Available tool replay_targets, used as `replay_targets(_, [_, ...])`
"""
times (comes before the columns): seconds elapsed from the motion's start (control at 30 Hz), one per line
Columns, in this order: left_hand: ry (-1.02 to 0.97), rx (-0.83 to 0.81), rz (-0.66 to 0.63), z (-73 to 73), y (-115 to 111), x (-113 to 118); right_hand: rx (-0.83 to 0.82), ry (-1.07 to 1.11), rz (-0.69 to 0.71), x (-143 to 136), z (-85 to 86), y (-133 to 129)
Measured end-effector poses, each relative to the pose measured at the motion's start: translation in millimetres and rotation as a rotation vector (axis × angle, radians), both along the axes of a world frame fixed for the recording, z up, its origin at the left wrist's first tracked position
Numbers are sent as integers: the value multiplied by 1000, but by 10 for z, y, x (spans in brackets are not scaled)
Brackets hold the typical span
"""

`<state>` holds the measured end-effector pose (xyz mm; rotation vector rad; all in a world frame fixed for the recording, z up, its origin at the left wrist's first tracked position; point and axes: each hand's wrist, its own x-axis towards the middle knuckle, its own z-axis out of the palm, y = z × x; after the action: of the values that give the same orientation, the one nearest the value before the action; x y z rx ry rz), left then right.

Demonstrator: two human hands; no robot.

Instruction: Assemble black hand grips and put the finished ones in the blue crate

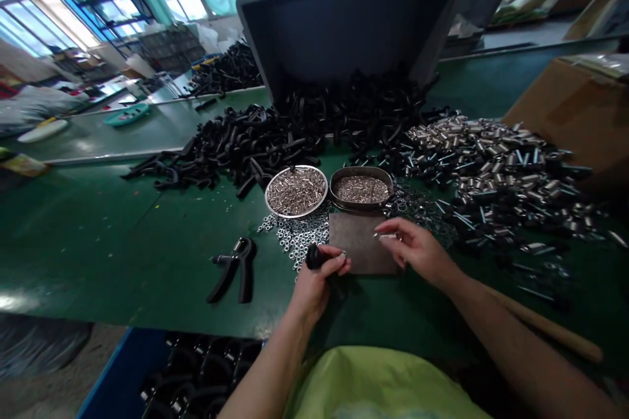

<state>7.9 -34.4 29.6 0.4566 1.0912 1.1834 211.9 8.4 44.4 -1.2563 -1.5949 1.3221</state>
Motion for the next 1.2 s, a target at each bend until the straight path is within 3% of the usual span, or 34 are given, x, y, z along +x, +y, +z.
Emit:
replay_targets(0.13, [-82, 32, -22, 19, -22, 166, -111, 181, 75, -322, 57, -274])
replay_targets(0.3, [11, 98, -77, 15, -48, 129, -175, 192, 51, -397, 2, -247])
replay_targets(0.5, [420, 322, -158, 58, -50, 22, -273, 295, -42, -411, -14, -188])
replay_targets(0.63, [616, 464, -177, 32, -56, 32, -181, 241, -128, -398, -16, -152])
replay_targets(0.73, [461, 255, -176, -56, -70, 114, -28, 115, -191, -366, -11, -140])
replay_targets(0.83, [91, -46, -209, -137, -78, 223, 97, 48, -235, -350, 48, -159])
replay_targets(0.93, [-187, -221, -237, -167, -69, 327, 161, 34, -227, -371, 132, -204])
replay_targets(1.07, [-279, -212, -254, -157, -52, 443, 291, -110, -197, -422, 170, -273])
replay_targets(1.2, [-97, -83, -276, -119, -61, 497, 459, -248, -161, -433, 113, -301])
